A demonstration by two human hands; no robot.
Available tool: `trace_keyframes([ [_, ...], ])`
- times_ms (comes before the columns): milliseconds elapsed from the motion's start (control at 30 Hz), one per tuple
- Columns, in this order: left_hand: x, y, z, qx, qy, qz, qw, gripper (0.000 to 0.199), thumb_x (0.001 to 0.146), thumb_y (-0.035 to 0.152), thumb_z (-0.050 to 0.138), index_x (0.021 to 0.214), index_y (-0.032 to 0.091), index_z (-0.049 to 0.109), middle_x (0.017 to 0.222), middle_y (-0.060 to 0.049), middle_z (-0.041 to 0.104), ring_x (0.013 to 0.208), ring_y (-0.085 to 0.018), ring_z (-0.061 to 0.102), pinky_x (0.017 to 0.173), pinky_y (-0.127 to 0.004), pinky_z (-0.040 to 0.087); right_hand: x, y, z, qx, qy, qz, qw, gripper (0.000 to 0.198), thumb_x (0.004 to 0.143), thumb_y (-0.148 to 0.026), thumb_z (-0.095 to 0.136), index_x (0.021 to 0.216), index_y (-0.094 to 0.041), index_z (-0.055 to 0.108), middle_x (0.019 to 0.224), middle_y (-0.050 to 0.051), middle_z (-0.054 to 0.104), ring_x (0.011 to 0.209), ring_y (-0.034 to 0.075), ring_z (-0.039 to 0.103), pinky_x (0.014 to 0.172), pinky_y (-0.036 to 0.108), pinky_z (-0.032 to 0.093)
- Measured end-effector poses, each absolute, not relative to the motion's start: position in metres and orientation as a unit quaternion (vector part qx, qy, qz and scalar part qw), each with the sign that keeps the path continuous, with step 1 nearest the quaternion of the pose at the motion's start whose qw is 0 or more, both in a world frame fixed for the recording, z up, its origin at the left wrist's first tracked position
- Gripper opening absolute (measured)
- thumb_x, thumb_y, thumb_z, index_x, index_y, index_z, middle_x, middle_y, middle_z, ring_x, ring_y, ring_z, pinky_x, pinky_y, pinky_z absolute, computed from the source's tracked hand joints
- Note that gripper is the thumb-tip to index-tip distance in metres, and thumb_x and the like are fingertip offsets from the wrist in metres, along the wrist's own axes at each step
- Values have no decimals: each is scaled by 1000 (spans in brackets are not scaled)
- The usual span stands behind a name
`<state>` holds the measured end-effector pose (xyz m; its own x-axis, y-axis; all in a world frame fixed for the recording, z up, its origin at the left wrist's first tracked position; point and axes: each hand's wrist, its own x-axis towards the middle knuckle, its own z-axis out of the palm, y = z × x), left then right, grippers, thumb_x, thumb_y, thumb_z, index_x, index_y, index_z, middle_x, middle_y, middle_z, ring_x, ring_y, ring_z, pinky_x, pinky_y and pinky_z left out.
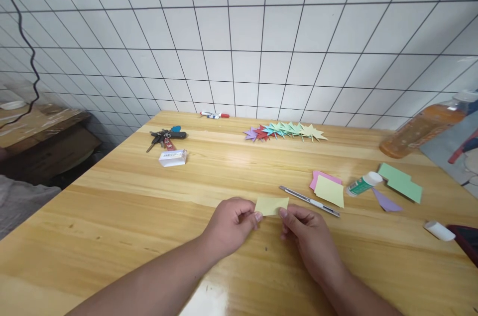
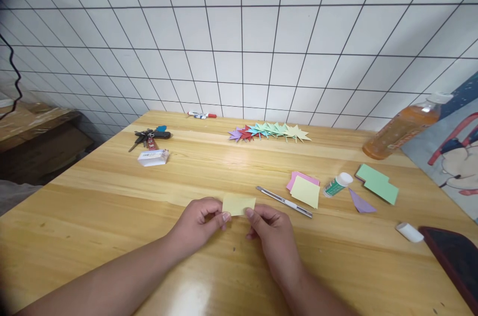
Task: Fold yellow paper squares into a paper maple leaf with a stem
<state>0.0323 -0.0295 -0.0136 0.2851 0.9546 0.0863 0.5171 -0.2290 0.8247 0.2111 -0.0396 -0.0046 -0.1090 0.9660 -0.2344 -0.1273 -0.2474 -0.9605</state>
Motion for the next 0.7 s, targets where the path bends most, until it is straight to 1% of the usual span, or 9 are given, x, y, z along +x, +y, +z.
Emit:
trace_keyframes([
  [100,32,-29,-14,716,513,308,361,31,83,31,50,57,16,60,58,1,58,58,-12,51,56,-20,36,212,-39,-6,-496,-410,619,451,32,67,-44,69,54,-16,60,63,1,57,53,11,43,49,23,40],
  [200,32,-29,-11,707,516,305,376,29,81,33,52,60,16,61,58,1,57,58,-12,50,56,-20,36,211,-39,-4,-501,-416,609,452,31,68,-43,69,54,-17,62,64,0,58,53,10,43,50,22,40],
  [300,33,-30,-6,709,501,314,385,20,77,33,58,69,16,65,64,0,58,63,-13,51,59,-21,38,210,-39,-3,-513,-431,590,450,27,69,-43,67,63,-18,68,67,1,61,54,11,44,50,22,40],
  [367,33,-31,-5,711,492,317,390,20,75,34,60,73,15,66,68,-1,60,66,-14,52,61,-22,39,210,-40,-3,-516,-449,578,444,25,71,-43,66,70,-18,70,72,2,63,57,12,46,51,22,41],
  [467,35,-32,-9,697,496,323,404,25,76,37,59,68,15,67,68,-3,61,65,-15,54,61,-23,40,209,-40,-5,-516,-479,559,437,25,73,-43,65,73,-18,71,75,3,64,60,14,49,52,23,41],
  [567,36,-32,-15,675,501,328,432,28,78,37,57,64,15,67,64,-3,62,64,-15,55,59,-23,41,208,-41,-6,-508,-501,549,436,26,75,-43,62,74,-19,71,71,2,63,58,14,49,53,23,41],
  [700,35,-32,-17,671,493,330,445,23,77,34,58,66,15,68,64,-2,63,63,-15,57,58,-22,41,207,-42,-8,-478,-537,559,414,28,73,-40,65,92,-20,66,75,2,64,65,16,53,60,25,43],
])
